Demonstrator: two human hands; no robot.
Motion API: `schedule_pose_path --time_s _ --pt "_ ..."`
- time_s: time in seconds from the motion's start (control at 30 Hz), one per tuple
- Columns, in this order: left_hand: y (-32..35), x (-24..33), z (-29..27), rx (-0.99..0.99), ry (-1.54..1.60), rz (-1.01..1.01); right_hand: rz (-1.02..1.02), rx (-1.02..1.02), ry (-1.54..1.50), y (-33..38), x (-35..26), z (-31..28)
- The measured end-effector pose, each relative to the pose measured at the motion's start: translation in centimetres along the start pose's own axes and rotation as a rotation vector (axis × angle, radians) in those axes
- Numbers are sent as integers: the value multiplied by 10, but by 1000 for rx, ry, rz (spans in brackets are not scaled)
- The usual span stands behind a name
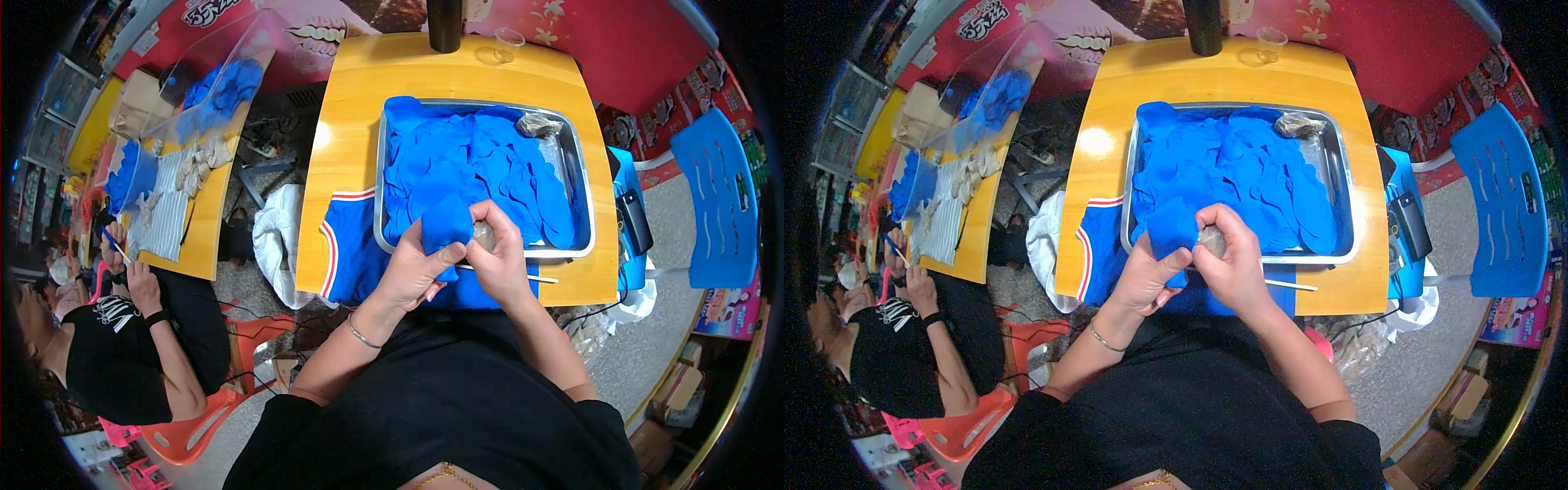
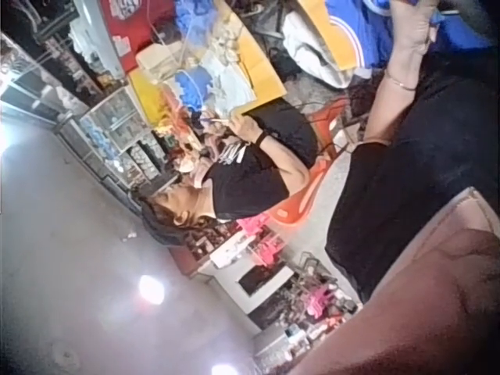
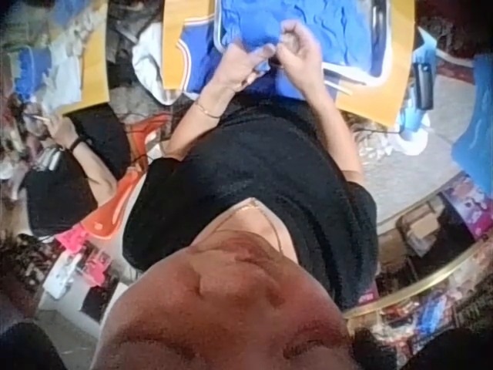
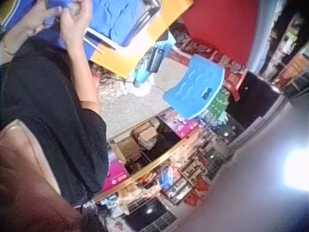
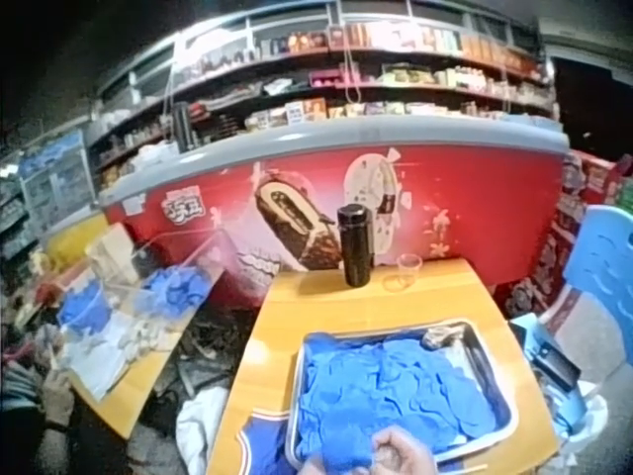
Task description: Manually assembling small blue fabric items by stuffing them and using a small tool to tuck in the edges for finishing.
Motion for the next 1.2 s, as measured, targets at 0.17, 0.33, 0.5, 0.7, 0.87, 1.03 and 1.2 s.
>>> schedule_pose_path --time_s 0.17,0.33,0.5,0.7,0.87,1.03,1.2 --pt "-1 7 7 63 -37 143 176 48 -75 -4 20 -7" --pt "-9 -3 -3 86 81 74 276 17 -272 2 30 -1" --pt "-9 -4 0 56 137 -14 133 -52 -12 5 11 -1" --pt "-8 4 5 9 92 40 184 -99 -150 4 4 -2" --pt "-8 10 5 7 82 84 158 -153 -144 2 4 -3" --pt "-7 12 7 20 3 114 141 -105 -92 1 1 -5" --pt "-6 13 15 24 -47 152 85 63 0 -3 -4 -9"
Point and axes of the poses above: each hand's wrist, its own y-axis away from the middle knuckle, its own z-axis out of the palm, x = y × z, the point moved 8 cm from there along -y, towards the middle knuckle
